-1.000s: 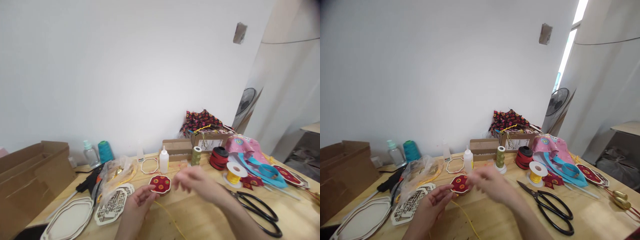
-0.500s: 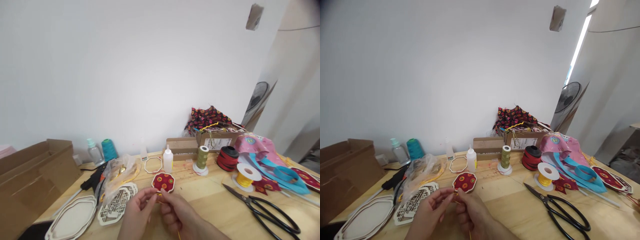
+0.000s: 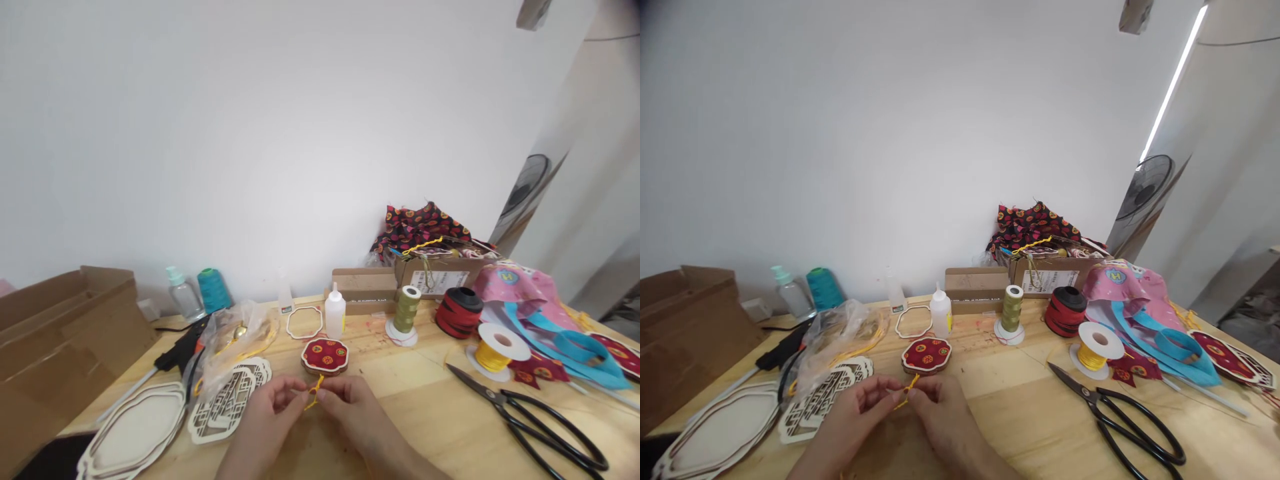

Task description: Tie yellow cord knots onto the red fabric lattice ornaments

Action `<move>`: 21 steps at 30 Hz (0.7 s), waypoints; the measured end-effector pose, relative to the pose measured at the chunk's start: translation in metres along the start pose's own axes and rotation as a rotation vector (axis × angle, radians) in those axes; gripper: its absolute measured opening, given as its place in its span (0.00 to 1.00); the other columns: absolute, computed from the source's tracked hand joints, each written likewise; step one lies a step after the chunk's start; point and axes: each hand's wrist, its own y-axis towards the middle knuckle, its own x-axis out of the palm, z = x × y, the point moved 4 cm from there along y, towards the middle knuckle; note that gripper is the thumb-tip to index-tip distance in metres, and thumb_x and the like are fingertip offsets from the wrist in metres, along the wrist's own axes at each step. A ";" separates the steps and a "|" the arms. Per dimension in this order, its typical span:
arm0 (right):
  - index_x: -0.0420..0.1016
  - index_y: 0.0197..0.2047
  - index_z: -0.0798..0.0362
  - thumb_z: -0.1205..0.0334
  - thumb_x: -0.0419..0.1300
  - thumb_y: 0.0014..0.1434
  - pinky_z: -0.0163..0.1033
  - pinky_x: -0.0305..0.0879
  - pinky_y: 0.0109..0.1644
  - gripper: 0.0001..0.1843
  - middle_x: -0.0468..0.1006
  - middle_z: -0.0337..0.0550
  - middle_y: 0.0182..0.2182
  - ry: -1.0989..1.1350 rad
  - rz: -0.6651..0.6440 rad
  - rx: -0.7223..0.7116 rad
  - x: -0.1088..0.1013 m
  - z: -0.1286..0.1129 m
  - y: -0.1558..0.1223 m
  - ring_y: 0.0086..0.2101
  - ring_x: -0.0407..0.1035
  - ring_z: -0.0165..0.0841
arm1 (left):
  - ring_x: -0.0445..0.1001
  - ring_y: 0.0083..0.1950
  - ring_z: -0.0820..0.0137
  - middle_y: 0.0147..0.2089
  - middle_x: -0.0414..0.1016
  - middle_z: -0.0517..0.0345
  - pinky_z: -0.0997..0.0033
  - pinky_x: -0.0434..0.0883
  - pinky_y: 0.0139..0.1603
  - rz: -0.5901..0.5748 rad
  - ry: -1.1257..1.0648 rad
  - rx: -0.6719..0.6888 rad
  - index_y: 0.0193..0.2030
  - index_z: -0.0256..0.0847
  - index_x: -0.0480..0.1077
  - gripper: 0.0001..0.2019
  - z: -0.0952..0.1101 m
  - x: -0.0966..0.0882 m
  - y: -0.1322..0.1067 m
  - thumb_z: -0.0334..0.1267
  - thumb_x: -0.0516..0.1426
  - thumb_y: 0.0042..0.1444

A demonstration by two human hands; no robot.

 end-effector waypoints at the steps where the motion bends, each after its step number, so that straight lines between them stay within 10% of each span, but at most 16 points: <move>1: 0.69 0.20 0.59 0.61 0.54 0.47 0.29 0.40 0.19 0.11 0.55 0.31 0.15 -0.064 -0.001 -0.033 -0.001 -0.002 0.000 0.17 0.46 0.21 | 0.65 0.22 0.74 0.18 0.70 0.64 0.77 0.60 0.23 -0.023 0.011 -0.022 0.26 0.36 0.70 0.10 -0.002 0.001 0.001 0.41 0.59 0.38; 10: 0.64 0.13 0.57 0.60 0.52 0.50 0.30 0.37 0.19 0.17 0.47 0.32 0.15 -0.507 0.001 -0.206 -0.012 -0.010 -0.005 0.18 0.43 0.23 | 0.43 0.11 0.82 0.08 0.49 0.74 0.78 0.39 0.13 -0.172 0.019 -0.179 0.21 0.34 0.71 0.17 -0.001 0.010 -0.004 0.50 0.57 0.38; 21: 0.74 0.20 0.61 0.60 0.56 0.45 0.29 0.41 0.20 0.13 0.55 0.33 0.13 -0.262 0.095 -0.068 -0.019 -0.024 -0.003 0.18 0.46 0.23 | 0.36 0.11 0.84 0.06 0.41 0.77 0.80 0.35 0.10 -0.221 -0.273 -0.259 0.30 0.35 0.72 0.18 -0.002 0.013 -0.005 0.49 0.58 0.37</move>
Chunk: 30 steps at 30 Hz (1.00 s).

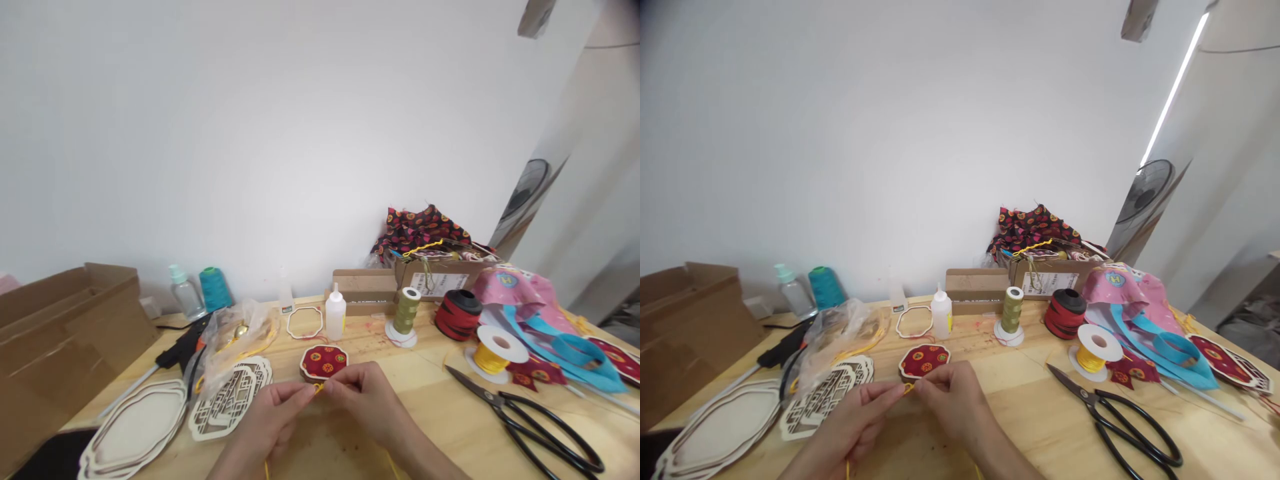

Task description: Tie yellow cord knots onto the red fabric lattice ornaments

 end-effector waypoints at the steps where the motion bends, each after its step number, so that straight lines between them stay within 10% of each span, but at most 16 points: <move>1: 0.74 0.20 0.61 0.60 0.56 0.44 0.29 0.42 0.20 0.13 0.56 0.34 0.13 0.032 0.009 0.006 -0.001 -0.001 0.000 0.19 0.47 0.23 | 0.35 0.11 0.84 0.06 0.41 0.77 0.80 0.35 0.10 -0.001 -0.026 -0.001 0.30 0.35 0.73 0.18 0.001 0.001 -0.001 0.49 0.58 0.37; 30: 0.74 0.20 0.59 0.57 0.61 0.40 0.31 0.56 0.26 0.12 0.72 0.39 0.17 0.292 0.111 0.012 -0.005 -0.001 -0.001 0.21 0.61 0.26 | 0.50 0.14 0.81 0.12 0.60 0.70 0.79 0.48 0.16 0.083 0.140 0.159 0.23 0.37 0.73 0.12 0.012 0.004 -0.005 0.44 0.60 0.37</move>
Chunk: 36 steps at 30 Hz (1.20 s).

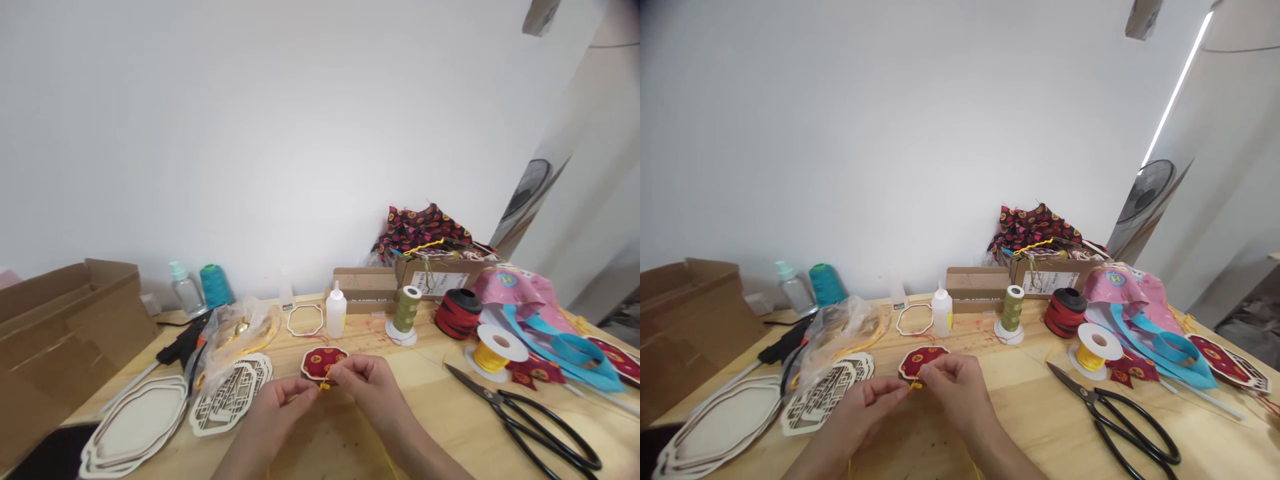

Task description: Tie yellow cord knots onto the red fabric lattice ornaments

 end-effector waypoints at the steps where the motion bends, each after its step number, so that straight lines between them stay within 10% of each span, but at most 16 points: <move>1: 0.74 0.21 0.59 0.57 0.61 0.41 0.31 0.55 0.26 0.12 0.72 0.39 0.17 -0.015 -0.021 -0.013 0.001 0.001 0.000 0.21 0.61 0.26 | 0.49 0.14 0.81 0.11 0.59 0.71 0.79 0.48 0.16 -0.001 0.004 -0.002 0.23 0.37 0.73 0.11 -0.001 0.001 -0.001 0.44 0.60 0.37; 16: 0.70 0.15 0.58 0.50 0.58 0.43 0.30 0.52 0.23 0.18 0.64 0.35 0.12 -0.106 -0.051 -0.090 0.002 -0.004 -0.001 0.17 0.56 0.24 | 0.70 0.29 0.69 0.24 0.77 0.58 0.75 0.62 0.31 -0.083 -0.039 0.043 0.28 0.35 0.75 0.14 -0.002 0.006 0.002 0.44 0.59 0.39; 36: 0.73 0.18 0.58 0.49 0.55 0.47 0.30 0.52 0.24 0.21 0.66 0.37 0.15 -0.102 -0.117 -0.089 0.005 0.003 -0.002 0.19 0.56 0.24 | 0.66 0.22 0.74 0.16 0.71 0.62 0.78 0.61 0.25 -0.079 -0.101 0.034 0.27 0.36 0.76 0.15 -0.007 0.008 0.002 0.46 0.59 0.38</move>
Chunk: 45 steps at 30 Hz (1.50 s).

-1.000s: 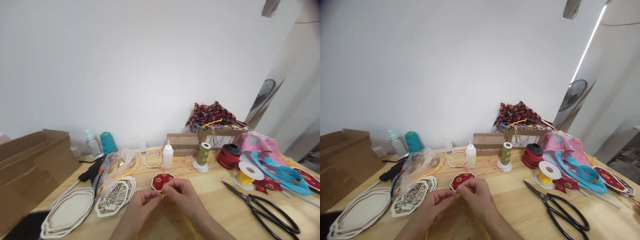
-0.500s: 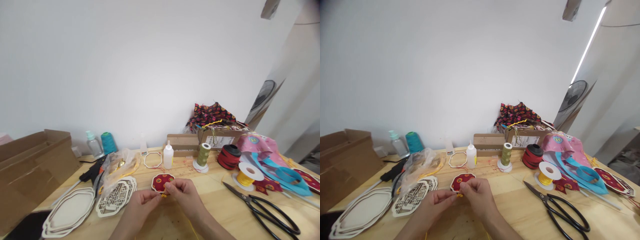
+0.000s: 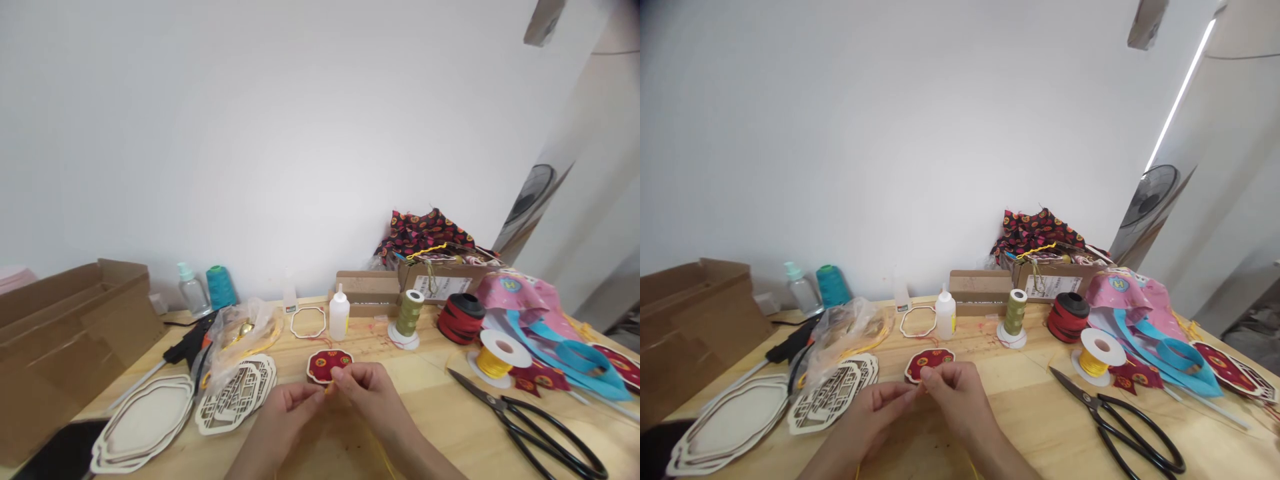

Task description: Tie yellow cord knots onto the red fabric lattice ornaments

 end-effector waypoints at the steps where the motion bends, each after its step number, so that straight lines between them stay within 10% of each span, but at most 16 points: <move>1: 0.72 0.18 0.58 0.49 0.54 0.48 0.30 0.51 0.24 0.20 0.66 0.36 0.14 -0.018 -0.002 -0.018 0.001 -0.001 -0.002 0.19 0.56 0.24 | 0.63 0.18 0.76 0.13 0.68 0.64 0.79 0.59 0.21 0.020 -0.042 -0.033 0.26 0.36 0.75 0.15 0.000 0.000 -0.001 0.46 0.60 0.37; 9: 0.72 0.26 0.58 0.52 0.59 0.42 0.28 0.49 0.19 0.15 0.65 0.36 0.18 0.031 -0.114 0.130 0.014 0.011 -0.004 0.18 0.56 0.24 | 0.40 0.09 0.85 0.06 0.48 0.75 0.83 0.38 0.10 0.133 -0.199 -0.089 0.30 0.35 0.73 0.17 0.001 -0.004 -0.004 0.46 0.60 0.36; 20: 0.71 0.23 0.60 0.50 0.57 0.46 0.26 0.37 0.12 0.18 0.54 0.29 0.08 0.252 -0.078 0.203 0.012 0.022 0.001 0.11 0.44 0.18 | 0.50 0.12 0.82 0.11 0.62 0.68 0.81 0.48 0.13 0.104 -0.021 0.073 0.27 0.36 0.75 0.15 0.001 -0.001 0.002 0.46 0.60 0.37; 28: 0.72 0.21 0.60 0.54 0.59 0.45 0.27 0.34 0.14 0.15 0.52 0.29 0.10 0.248 -0.001 0.205 0.012 0.020 0.001 0.12 0.44 0.19 | 0.71 0.33 0.68 0.28 0.77 0.59 0.74 0.65 0.37 0.045 0.200 0.254 0.32 0.39 0.75 0.12 0.017 0.004 -0.004 0.41 0.52 0.49; 39: 0.75 0.26 0.60 0.56 0.60 0.42 0.27 0.33 0.15 0.15 0.52 0.30 0.13 0.377 0.051 0.208 0.010 0.025 0.006 0.14 0.42 0.18 | 0.42 0.11 0.82 0.08 0.49 0.73 0.81 0.42 0.11 0.069 0.057 0.124 0.28 0.35 0.74 0.15 0.003 0.006 0.004 0.46 0.55 0.45; 45: 0.75 0.28 0.60 0.53 0.60 0.41 0.27 0.32 0.13 0.17 0.52 0.29 0.11 0.340 0.048 0.266 0.012 0.024 0.005 0.11 0.42 0.17 | 0.56 0.14 0.78 0.07 0.55 0.70 0.81 0.57 0.16 0.118 0.077 0.211 0.27 0.36 0.75 0.12 0.008 0.004 0.002 0.42 0.56 0.45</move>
